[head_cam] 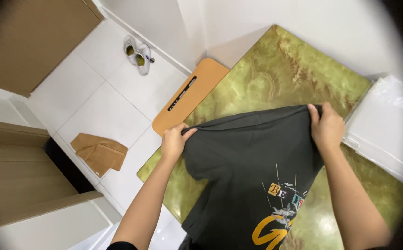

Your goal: Selecting shirts from a clothing rack and folding them on a table

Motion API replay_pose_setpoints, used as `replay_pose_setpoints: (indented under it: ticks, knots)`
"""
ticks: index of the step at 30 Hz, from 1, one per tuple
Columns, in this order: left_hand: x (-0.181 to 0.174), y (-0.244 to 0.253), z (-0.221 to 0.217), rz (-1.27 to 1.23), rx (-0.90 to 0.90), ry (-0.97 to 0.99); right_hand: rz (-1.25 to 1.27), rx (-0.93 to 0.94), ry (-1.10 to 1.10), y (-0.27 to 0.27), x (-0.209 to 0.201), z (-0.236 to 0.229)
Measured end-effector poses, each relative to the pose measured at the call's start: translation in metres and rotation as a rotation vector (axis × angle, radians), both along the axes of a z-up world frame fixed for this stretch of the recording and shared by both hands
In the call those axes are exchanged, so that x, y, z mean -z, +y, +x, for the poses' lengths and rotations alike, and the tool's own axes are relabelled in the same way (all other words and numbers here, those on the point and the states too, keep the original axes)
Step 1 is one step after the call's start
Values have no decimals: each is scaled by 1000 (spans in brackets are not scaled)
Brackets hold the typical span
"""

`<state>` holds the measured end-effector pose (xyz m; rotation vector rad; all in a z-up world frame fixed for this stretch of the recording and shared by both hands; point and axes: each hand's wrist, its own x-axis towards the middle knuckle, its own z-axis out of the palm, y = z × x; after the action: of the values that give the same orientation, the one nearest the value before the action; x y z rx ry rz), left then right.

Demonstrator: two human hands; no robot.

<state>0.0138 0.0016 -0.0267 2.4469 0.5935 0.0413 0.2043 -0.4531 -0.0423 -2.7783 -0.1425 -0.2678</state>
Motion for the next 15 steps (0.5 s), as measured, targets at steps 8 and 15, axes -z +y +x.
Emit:
replay_pose_setpoints:
  ticks: [8, 15]
  knots:
    - [9, -2, 44, -107, -64, 117, -217, 12, -94, 11, 63, 16]
    - [-6, -5, 23, -421, -360, 82, -133, -261, -266, 68, 4, 6]
